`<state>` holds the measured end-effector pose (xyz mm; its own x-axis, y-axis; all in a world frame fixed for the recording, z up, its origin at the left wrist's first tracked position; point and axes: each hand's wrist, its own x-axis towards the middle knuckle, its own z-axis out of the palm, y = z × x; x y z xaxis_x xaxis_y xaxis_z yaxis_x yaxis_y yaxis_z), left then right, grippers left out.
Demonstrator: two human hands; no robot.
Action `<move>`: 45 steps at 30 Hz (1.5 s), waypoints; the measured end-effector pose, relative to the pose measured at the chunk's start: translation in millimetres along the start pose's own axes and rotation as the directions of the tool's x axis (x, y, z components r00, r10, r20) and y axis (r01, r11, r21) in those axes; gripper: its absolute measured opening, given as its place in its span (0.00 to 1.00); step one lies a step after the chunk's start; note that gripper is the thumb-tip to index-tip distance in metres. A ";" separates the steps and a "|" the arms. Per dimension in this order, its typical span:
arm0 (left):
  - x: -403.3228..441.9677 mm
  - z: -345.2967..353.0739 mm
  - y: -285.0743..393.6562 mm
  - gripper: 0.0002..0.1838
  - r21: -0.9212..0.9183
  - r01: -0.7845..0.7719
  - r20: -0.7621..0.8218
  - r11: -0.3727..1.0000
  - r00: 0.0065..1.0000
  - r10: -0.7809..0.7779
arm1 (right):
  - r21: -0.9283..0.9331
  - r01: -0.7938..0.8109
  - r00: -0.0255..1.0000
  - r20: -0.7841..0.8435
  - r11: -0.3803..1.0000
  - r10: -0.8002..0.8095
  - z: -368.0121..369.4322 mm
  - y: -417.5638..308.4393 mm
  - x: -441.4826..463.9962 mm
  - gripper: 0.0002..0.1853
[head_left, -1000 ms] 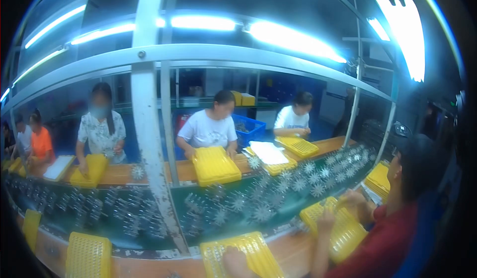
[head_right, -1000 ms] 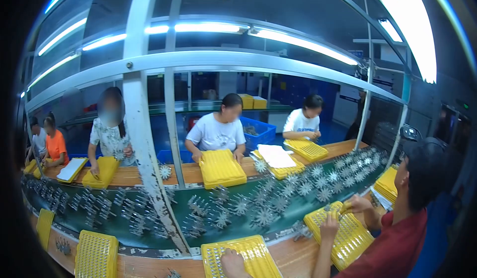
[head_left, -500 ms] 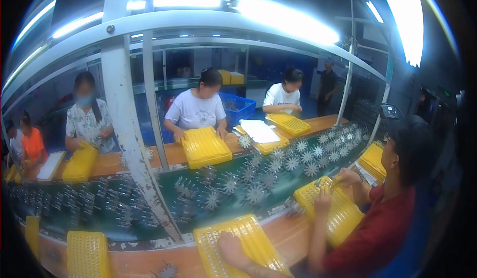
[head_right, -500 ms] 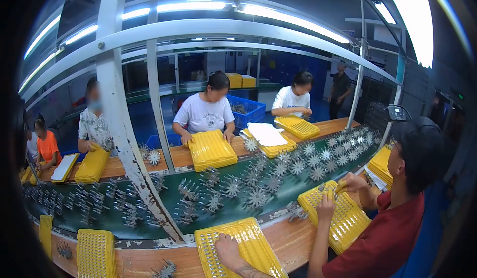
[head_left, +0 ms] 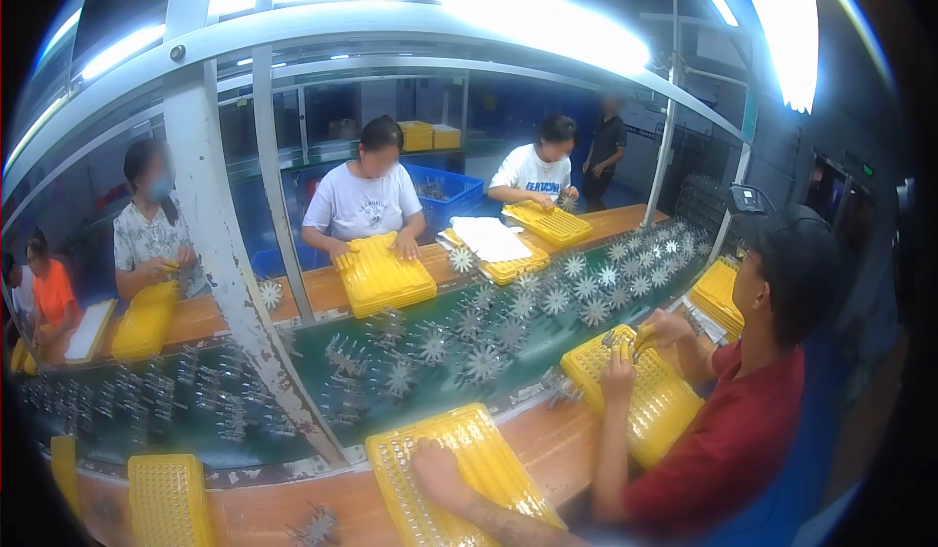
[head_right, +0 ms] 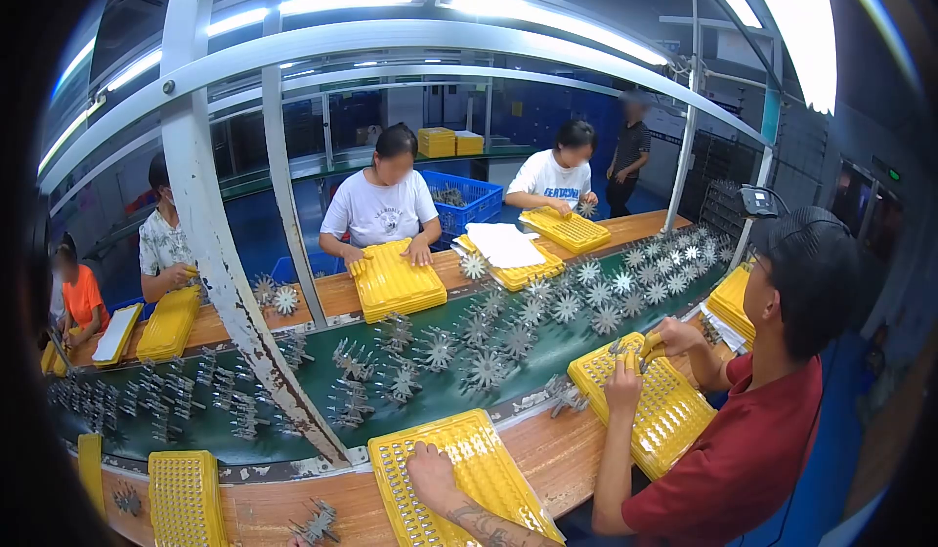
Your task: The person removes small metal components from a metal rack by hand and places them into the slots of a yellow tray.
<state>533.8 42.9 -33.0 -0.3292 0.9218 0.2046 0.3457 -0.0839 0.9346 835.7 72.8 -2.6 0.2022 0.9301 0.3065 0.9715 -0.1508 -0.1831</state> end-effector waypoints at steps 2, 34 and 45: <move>0.8 2.9 -5.1 0.13 -0.040 0.045 -0.008 0.998 0.999 -0.045 | 0.008 -0.008 1.000 0.003 1.000 0.008 -0.1 -0.7 -1.2 0.06; 5.1 8.9 -29.1 0.17 0.032 0.028 0.014 0.999 1.000 -0.028 | -0.092 0.046 0.989 0.148 0.995 -0.032 10.5 6.1 9.7 0.08; 13.9 24.6 -83.8 0.09 -0.347 -0.074 -0.018 0.935 0.997 0.072 | -0.057 -0.012 1.000 0.016 0.998 0.013 15.1 13.0 0.5 0.05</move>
<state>521.9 72.0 -115.6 -0.3195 0.9064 0.2764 0.0425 -0.2777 0.9597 846.6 76.4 -19.0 0.2132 0.9334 0.2887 0.9743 -0.1813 -0.1334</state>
